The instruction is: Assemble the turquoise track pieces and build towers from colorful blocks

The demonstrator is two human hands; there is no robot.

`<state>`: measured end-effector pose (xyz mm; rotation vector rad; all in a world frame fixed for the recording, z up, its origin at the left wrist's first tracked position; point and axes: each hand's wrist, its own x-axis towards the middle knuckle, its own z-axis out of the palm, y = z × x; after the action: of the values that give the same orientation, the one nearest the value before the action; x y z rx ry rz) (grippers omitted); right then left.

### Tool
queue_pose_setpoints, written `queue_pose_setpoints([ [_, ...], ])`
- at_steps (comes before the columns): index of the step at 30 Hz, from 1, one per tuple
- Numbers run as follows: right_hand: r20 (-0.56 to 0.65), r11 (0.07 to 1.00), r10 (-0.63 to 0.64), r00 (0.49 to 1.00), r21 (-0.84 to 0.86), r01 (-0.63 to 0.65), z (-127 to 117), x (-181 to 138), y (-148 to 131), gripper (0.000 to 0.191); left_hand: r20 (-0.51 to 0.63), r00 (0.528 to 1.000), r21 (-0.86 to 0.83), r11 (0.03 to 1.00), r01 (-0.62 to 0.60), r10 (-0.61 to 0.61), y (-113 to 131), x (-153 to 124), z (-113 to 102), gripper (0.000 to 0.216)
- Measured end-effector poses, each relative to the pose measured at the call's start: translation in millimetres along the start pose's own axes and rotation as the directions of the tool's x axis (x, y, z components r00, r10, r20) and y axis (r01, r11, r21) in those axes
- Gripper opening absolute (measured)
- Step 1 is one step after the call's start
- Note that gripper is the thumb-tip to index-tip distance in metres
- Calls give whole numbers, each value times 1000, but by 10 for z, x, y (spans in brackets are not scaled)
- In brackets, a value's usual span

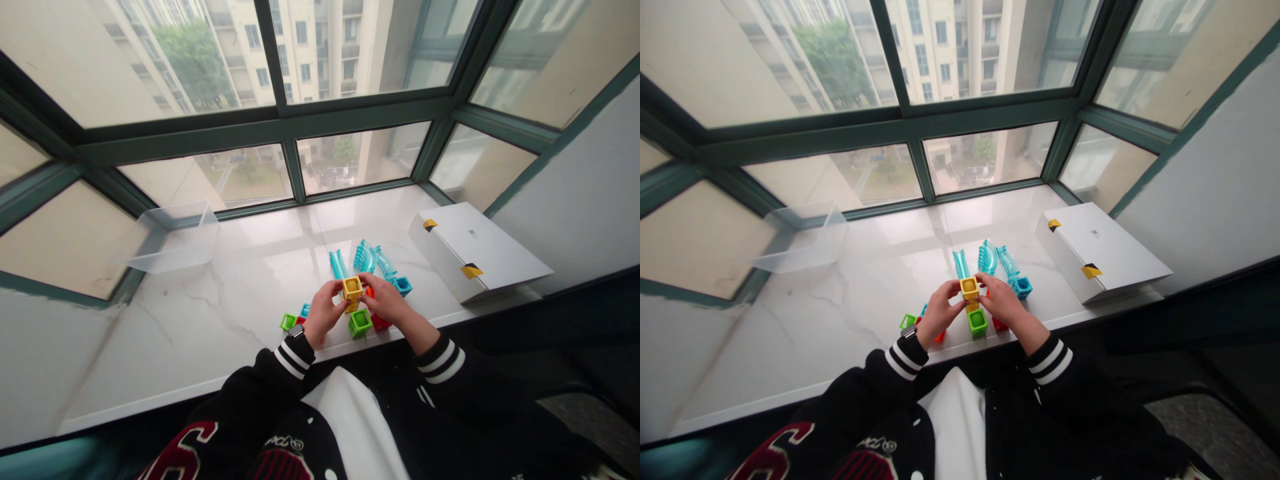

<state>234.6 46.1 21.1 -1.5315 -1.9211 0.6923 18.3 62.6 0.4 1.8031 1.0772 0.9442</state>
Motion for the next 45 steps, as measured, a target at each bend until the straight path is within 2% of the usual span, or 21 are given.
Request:
queue_pose_setpoints([
  [6, 24, 1000, -25, 999, 6, 25, -14, 16, 47, 49, 18, 1000, 7, 1000, 11, -11, 12, 12, -23, 40],
  [16, 53, 992, 21, 998, 123, -27, -10, 20, 24, 51, 37, 999, -9, 1000, 25, -25, 10, 41, -43, 37],
  [24, 62, 991, 26, 998, 128, -34, 5, 22, 12, 48, 33, 999, -6, 999, 38, -38, 8, 42, -43, 33],
  [30, 65, 979, 40, 997, 198, -52, 8, 22, 15, 45, 18, 999, -10, 999, 38, -38, -1, 37, -31, 31],
  [36, 66, 972, 51, 996, 227, -65, 3, 19, 8, 45, 27, 999, -4, 1000, 21, -21, -47, 11, -31, 37],
  [40, 66, 980, 48, 997, 191, -60, 6, 21, 29, 47, 17, 1000, -17, 1000, 18, -18, -156, -79, -245, 50],
  [45, 56, 989, 46, 997, 140, -53, 9, 17, 44, 49, -152, 984, 9, 995, 97, -95, -333, -369, -774, 50],
])
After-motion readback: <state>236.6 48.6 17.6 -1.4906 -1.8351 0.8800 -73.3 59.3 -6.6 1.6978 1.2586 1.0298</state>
